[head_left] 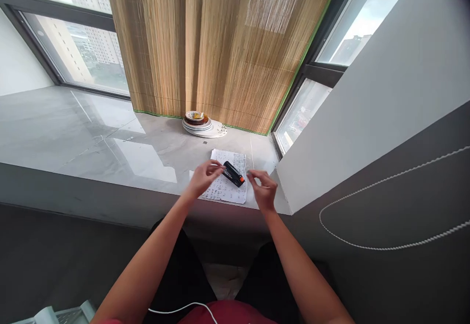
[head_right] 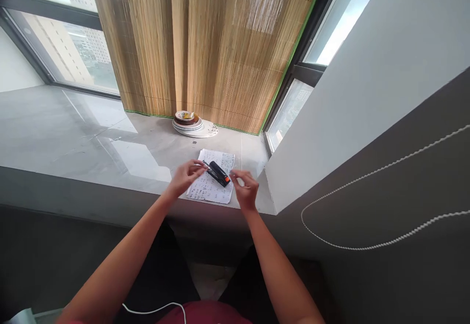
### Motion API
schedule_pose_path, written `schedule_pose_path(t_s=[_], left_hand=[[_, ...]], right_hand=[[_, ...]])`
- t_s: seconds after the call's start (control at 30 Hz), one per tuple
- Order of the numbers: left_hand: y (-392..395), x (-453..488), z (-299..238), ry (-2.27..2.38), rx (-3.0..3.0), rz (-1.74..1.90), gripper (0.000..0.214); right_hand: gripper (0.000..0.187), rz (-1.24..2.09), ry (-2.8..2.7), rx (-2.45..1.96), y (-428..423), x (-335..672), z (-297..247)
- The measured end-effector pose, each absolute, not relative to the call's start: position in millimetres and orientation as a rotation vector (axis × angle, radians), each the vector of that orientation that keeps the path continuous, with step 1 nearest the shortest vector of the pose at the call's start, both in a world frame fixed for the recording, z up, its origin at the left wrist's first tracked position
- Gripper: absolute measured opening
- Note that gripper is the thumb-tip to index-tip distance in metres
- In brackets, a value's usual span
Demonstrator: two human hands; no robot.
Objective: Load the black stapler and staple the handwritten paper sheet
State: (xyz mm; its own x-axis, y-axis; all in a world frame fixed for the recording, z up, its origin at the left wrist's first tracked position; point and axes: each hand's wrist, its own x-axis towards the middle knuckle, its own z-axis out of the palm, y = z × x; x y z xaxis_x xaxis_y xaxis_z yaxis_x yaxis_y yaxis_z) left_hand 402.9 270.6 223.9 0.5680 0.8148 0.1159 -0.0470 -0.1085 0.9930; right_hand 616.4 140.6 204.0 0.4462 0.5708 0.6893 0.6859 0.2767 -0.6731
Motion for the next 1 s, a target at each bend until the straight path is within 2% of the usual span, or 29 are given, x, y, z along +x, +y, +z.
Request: schedule_pose_path(t_s=[0.07,0.13,0.2,0.33,0.6,0.77,0.9,1.0], left_hand=[[292.2,391.1,209.7,1.125,1.735,0.922,0.04],[308.5,380.0,189.0,1.54,1.93,0.8,0.056],[316.1,373.2,169.0,1.699,2.108,0.665,0.066],[315.3,371.6,149.4,1.781,2.265,0.575,0.072],[316.1,371.8,151.8,1.801,2.328,0.538,0.072],[314.4,371.2,150.0,1.804,2.323,0.533,0.071],[320.0,372.8,154.1,1.836,2.361,0.466,0.066],[338.6,380.0,167.7,1.841,2.441,0.332,0.056]], right_hand=[[0.027,-0.13,-1.029,-1.556,148.8,642.0,193.5],[0.028,-0.078,-0.932,-1.728,160.3,669.5,180.6],[0.026,-0.027,-0.896,-1.87,175.8,694.5,169.4],[0.023,0.036,-0.8,-2.081,218.9,731.3,161.1],[0.019,0.051,-0.795,-2.17,287.1,760.0,163.9],[0.032,0.05,-0.875,-2.24,281.4,764.1,161.2],[0.012,0.067,-1.037,-2.297,256.4,756.4,158.1],[0.017,-0.039,-1.176,-2.351,236.1,738.8,152.7]])
